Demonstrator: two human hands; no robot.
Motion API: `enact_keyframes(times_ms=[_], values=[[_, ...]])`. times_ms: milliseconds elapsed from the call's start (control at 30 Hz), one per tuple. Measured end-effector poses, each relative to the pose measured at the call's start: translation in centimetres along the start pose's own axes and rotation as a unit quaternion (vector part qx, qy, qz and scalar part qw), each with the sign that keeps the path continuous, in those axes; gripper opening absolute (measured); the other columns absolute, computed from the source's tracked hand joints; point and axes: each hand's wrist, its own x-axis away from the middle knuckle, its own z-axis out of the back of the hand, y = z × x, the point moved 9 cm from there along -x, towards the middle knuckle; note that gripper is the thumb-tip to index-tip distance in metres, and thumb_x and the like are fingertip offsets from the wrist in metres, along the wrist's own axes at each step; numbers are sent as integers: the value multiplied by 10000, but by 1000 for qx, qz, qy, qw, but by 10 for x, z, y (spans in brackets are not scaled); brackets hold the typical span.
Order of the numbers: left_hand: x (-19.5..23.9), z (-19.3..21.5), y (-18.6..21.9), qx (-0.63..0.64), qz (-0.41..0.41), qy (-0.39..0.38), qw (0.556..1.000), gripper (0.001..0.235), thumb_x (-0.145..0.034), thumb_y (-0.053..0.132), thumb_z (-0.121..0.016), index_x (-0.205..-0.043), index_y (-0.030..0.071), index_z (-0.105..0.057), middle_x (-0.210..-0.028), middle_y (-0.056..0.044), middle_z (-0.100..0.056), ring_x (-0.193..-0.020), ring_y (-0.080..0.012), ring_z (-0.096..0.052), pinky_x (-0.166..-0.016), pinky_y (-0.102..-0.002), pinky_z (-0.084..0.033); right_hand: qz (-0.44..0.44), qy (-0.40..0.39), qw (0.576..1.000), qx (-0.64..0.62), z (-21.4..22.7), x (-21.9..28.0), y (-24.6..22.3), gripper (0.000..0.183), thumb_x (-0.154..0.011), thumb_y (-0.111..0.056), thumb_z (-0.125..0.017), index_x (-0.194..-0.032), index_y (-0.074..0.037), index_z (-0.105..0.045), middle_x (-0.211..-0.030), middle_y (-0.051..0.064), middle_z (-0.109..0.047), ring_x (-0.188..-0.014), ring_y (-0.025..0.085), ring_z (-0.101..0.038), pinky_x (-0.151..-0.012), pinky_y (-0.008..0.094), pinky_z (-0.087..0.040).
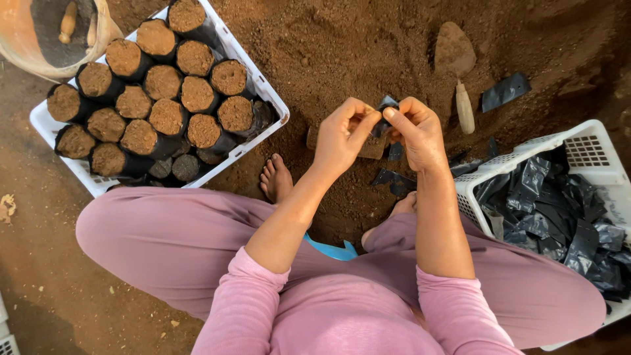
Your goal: The person fills black plastic nursery bags with soil from a large pile, folds the tops, and places the filled bags into a white crate. The process is repeated continuously.
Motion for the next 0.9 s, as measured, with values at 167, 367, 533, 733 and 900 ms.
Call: enact_keyframes(times_ms=[167, 367, 533, 733, 900], values=[[-3, 38, 13, -65, -62, 128, 988, 142, -1070, 142, -644, -1090, 53, -534, -954, -60, -676, -807, -96, -675, -712, -260, -544, 123, 89, 968, 199, 7, 12, -33, 221, -1003, -120, -750, -870, -78, -579, -767, -34, -581, -657, 54, -497, -583, 228, -387], [-7, 27, 4, -117, 11, 83, 990, 367, -847, 35, -742, -1109, 44, -485, -976, -59, -657, -864, -148, -679, -754, -295, -539, 296, 101, 861, 401, -36, 37, -67, 233, -876, 7, -775, -874, 2, -542, -951, 73, -571, -787, 136, -533, -676, 273, -441], [2, 44, 25, -13, -140, 195, 971, 341, -931, -42, -680, -1165, 57, -452, -1115, -65, -546, -1021, -167, -586, -953, -302, -518, 357, 165, 848, 355, -42, 48, -73, 249, -947, 66, -799, -979, -4, -562, -984, 58, -614, -818, 148, -527, -757, 293, -482], [9, 29, 18, 0, -141, 208, 968, 395, -838, -77, -727, -1058, 80, -439, -960, -16, -479, -861, -118, -469, -809, -267, -457, 354, 196, 842, 355, -51, 41, -60, 328, -821, 46, -776, -1054, -28, -558, -948, 38, -625, -836, 114, -590, -769, 263, -518], [9, 34, 15, 18, -133, 230, 964, 316, -836, -104, -700, -921, 73, -451, -851, 15, -447, -766, -91, -397, -687, -232, -373, 346, 239, 838, 348, -47, 42, -56, 305, -838, 18, -762, -899, -45, -470, -776, 36, -470, -707, 118, -436, -627, 278, -411]])
